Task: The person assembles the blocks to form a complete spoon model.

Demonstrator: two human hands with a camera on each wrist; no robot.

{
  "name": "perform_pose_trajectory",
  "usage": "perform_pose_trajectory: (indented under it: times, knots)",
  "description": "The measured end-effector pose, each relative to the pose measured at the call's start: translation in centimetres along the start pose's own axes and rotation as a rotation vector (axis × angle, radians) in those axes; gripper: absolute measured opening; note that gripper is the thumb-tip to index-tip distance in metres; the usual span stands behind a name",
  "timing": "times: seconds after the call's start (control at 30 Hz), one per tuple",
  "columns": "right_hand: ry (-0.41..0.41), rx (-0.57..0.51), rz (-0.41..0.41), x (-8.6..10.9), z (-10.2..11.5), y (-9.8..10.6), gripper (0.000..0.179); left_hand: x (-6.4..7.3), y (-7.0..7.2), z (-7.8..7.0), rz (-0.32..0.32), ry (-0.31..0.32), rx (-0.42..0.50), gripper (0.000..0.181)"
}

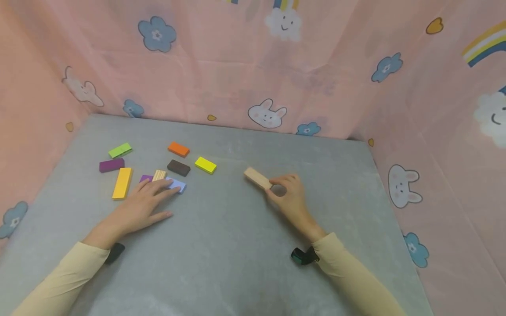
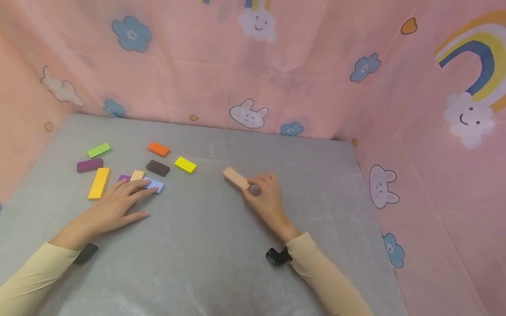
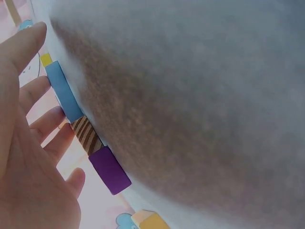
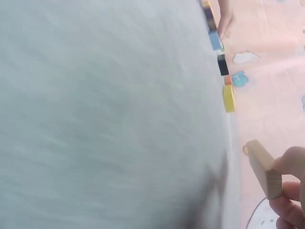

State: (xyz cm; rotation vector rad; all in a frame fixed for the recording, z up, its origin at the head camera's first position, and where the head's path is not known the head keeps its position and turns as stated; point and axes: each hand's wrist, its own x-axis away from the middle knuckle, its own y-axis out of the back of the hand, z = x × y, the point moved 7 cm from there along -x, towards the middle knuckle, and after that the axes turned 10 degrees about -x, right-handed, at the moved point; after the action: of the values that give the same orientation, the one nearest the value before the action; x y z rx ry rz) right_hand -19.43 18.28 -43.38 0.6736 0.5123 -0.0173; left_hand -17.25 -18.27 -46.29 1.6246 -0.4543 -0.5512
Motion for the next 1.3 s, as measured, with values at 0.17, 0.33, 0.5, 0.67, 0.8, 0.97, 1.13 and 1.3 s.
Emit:
perform_pose_trajectory:
  times: [0.17,0.33,0.5,0.67,0.8,0.97,1.13,1.3]
  knots:
    - [-0.040,0.003,0.002,2.1,-0.5,0.4,0.022,0.0,0.1,0.0,0.014,0.004,0.014,0.068]
    - [-0.065,0.031,0.008,3.1,-0.5,0.3,0.025,0.0,0.1,-0.1,0.002,-0.005,0.013,0.068]
    - [-0.054,0.059,0.025,3.4,-0.7,-0.2,0.031,0.0,0.1,-0.1,0.009,-0.004,0.012,0.069]
    - [-0.072,0.099,0.077,3.7,-0.8,-0.7,0.040,0.0,0.1,-0.1,0.022,0.001,0.015,0.069]
    - [-0.156,0.084,0.211,3.5,-1.3,-0.9,0.056,0.0,0.1,-0.1,0.038,0.003,0.022,0.068]
    - [-0.178,0.012,0.450,1.6,-2.2,-0.7,0.086,0.0,0.3,-0.1,0.021,0.002,0.025,0.069]
    - [-0.090,0.023,0.694,-0.3,-3.1,-1.4,0.107,0.0,0.3,-0.1,0.021,0.003,0.030,0.069]
    - [-0.079,0.077,0.833,-1.3,-4.0,-2.1,0.113,0.0,-0.1,-0.1,0.052,0.011,0.029,0.069]
